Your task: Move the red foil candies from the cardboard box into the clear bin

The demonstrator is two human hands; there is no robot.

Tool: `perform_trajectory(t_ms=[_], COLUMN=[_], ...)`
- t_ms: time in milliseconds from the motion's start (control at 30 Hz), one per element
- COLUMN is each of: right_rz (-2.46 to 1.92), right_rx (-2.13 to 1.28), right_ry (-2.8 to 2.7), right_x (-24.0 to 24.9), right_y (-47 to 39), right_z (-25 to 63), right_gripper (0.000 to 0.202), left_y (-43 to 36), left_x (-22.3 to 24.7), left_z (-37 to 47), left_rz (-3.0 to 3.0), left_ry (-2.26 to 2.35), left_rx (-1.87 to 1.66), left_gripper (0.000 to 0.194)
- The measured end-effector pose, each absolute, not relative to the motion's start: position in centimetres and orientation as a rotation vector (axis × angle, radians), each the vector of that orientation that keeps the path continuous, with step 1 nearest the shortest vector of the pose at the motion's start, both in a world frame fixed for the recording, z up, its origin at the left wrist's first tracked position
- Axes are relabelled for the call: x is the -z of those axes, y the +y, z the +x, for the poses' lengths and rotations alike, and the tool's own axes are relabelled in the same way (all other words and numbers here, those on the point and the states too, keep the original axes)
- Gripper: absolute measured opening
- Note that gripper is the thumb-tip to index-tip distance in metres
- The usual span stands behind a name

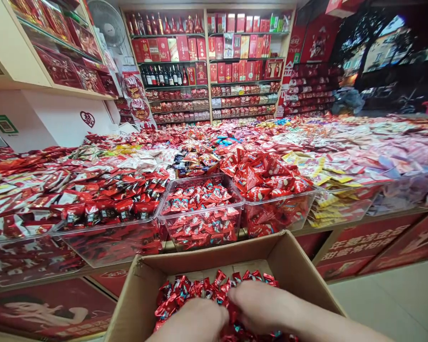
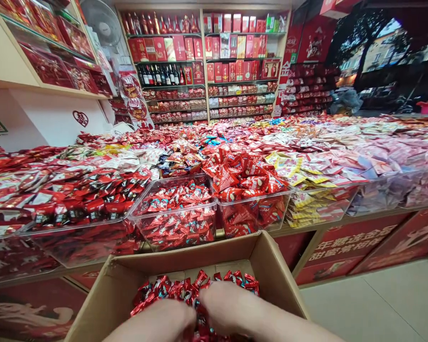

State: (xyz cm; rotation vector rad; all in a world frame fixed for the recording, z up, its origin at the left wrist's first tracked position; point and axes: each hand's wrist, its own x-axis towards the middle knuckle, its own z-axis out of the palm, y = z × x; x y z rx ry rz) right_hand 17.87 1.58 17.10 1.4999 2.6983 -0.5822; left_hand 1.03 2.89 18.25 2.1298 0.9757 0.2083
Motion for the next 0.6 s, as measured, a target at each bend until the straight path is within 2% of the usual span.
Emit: perform_trajectory(t_ms=[133,233,333,433,500,600], right_rz=[1.481,1.333,1.341,1.372,1.445,1.644], right_rx=[0.825,1.080,1.177,1.202,1.215,1.413], right_ry=[2.872,3.036,3.067,3.053,3.088,3.034], right_x=[-21.2,-24.6,-26.9,-26.7,-25.1,-22.0], right_y=[3.0,4.4,6.1,7.4,7.5,7.1], right_z=[19.1,18.8,18.4,18.2,17.8,17.1], right_gripper=[0.023,0.028,0.027,0.026,0.024,0.016], left_y=[4.0,5.2,7.0,8.5,9.1,9.4], left_x=[-24.7,-29.0,-31.4,-30.8,-28.9,-25.6], left_z=[-0.1,0.7,1.7,1.8,1.3,0.1], left_rz=[2.424,2.551,2.618,2.580,2.649,2.509], left_ry=[1.057,1.016,0.957,0.780,0.802,0.902], left_rx=[-0.014,-0.049,-0.085,-0.155,-0.270,-0.429], left_gripper=[0.018,0.020,0.015,0.016,0.019,0.030])
